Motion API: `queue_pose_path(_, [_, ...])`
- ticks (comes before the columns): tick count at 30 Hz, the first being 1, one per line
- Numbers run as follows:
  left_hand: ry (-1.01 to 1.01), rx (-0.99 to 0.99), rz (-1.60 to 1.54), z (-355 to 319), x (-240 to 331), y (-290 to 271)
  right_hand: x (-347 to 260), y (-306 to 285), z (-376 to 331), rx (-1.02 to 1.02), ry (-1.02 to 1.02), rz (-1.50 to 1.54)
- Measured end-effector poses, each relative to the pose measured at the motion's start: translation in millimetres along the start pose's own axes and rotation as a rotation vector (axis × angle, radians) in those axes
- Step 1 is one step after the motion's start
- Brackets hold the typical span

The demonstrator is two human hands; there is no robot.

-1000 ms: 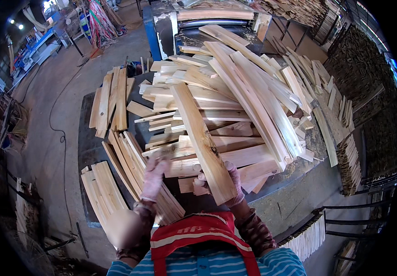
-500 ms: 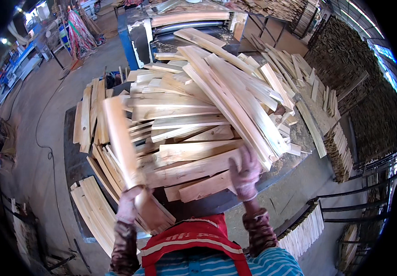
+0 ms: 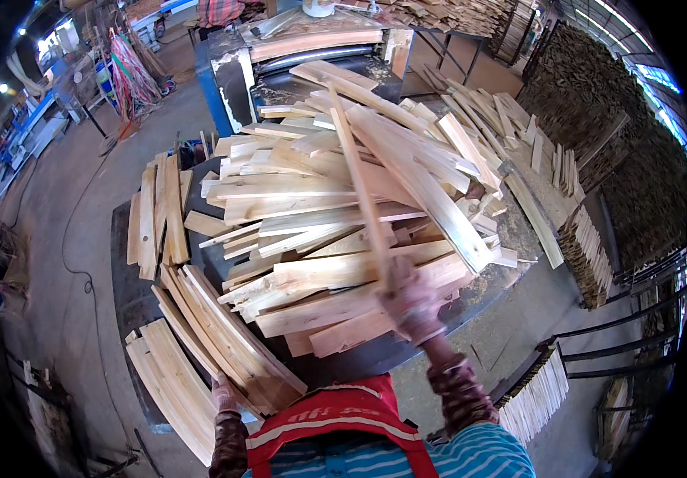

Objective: The person walks through a lumber workshop and begins sorting wooden planks on a workbench. They pick up individual planks, inspect them, and place them into separate piles based on size or type.

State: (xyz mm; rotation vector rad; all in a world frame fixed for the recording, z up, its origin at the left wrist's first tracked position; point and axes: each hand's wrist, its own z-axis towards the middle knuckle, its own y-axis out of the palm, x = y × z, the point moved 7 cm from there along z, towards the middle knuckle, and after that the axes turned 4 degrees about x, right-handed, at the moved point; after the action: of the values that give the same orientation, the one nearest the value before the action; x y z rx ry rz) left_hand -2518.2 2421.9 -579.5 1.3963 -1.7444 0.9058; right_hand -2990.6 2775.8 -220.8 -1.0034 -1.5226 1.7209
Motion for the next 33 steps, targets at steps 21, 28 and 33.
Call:
queue_pose_path(21, [0.360, -0.933, 0.373, -244.3, 241.5, 378.4, 18.0, 36.3, -22.0, -0.127, 0.431, 1.891])
queue_pose_path(28, [0.717, -0.600, 0.668, -227.3, 225.9, 421.2, 44.5, 36.5, -59.5, -0.114, 0.364, 1.654])
queue_pose_path(33, [0.972, -0.319, 0.712, -244.1, 236.5, 416.3, 30.4, 23.5, -61.7, -0.061, 0.362, 1.552])
